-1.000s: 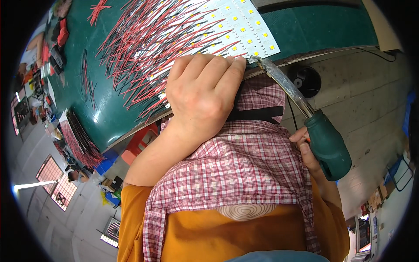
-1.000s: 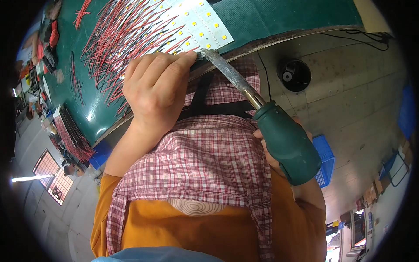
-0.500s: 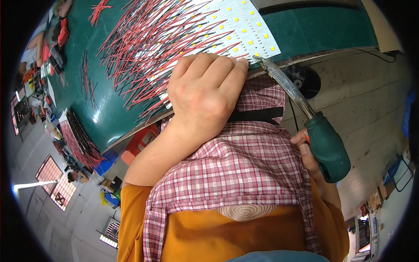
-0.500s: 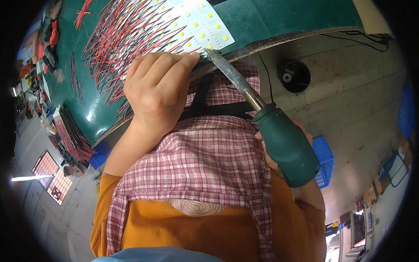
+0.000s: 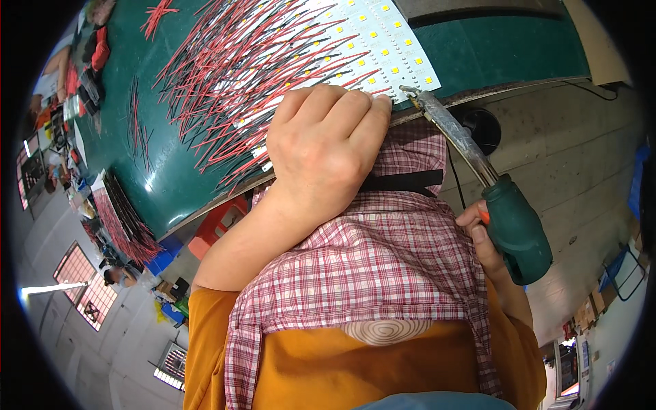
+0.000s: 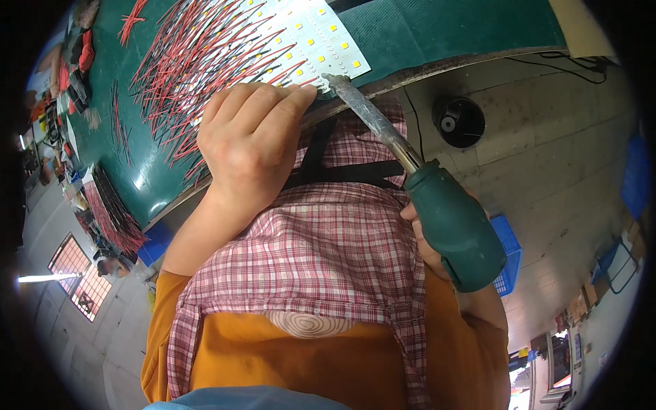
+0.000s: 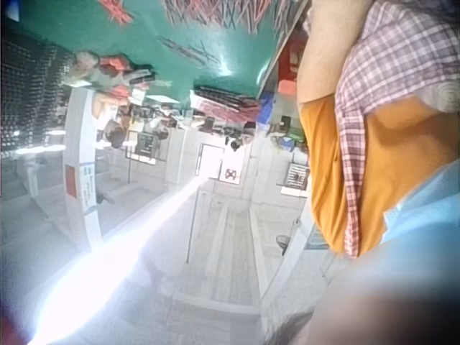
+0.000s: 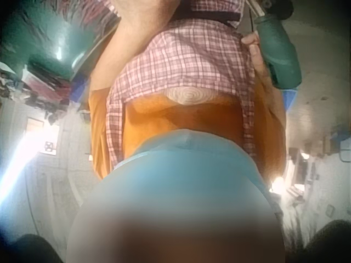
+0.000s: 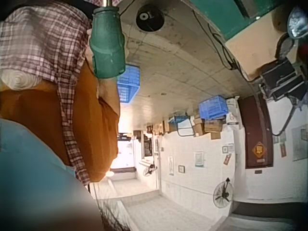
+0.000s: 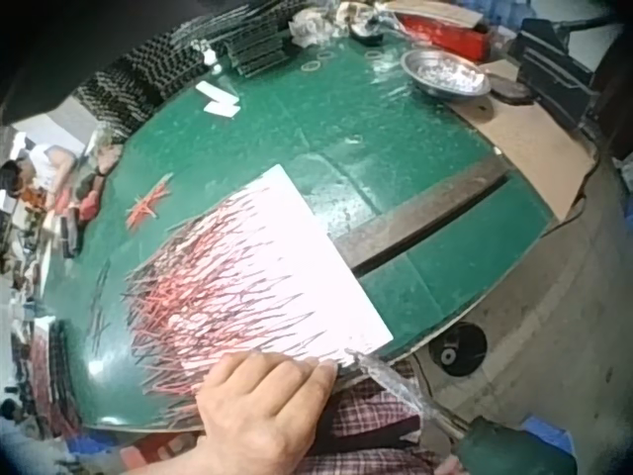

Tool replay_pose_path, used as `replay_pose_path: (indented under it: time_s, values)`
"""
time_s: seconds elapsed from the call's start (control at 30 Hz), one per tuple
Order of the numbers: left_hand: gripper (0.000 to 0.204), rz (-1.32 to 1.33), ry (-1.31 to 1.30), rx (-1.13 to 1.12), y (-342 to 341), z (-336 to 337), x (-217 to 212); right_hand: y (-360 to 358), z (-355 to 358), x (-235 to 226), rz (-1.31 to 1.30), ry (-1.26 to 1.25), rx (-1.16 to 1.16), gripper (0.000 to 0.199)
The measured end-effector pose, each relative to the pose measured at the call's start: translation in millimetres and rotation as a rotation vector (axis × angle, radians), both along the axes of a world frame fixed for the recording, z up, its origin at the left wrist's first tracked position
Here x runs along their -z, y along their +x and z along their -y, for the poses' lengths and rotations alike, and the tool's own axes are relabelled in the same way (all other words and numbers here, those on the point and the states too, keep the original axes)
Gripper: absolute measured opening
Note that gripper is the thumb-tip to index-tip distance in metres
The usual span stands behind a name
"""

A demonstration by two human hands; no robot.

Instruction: Soldering red and black wires onto contact points on an LED circuit board array.

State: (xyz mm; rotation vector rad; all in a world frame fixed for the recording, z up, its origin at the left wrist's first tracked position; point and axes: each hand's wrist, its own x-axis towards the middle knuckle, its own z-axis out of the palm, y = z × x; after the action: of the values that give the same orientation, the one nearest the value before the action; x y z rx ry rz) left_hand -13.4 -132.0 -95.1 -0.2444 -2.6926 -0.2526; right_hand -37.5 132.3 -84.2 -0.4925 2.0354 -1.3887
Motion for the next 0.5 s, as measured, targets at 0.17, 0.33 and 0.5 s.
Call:
replay_pose_path:
  time_s: [0.17,0.33,0.5]
  values:
    - [0.016,0.039,0.087,-0.027,-0.6,3.6,-3.3,-4.4,8.3,-3.0,0.147,-0.053,0.071,0.007]
    - [0.014,0.054,0.283,-0.112,-5.3,10.9,-4.1,-8.7,10.2,-0.6,0.031,-0.046,-0.01,0.01]
    - [0.015,0.054,0.135,-0.122,-8.1,8.5,0.8,-4.8,5.4,6.2,0.096,0.006,-0.053,0.026]
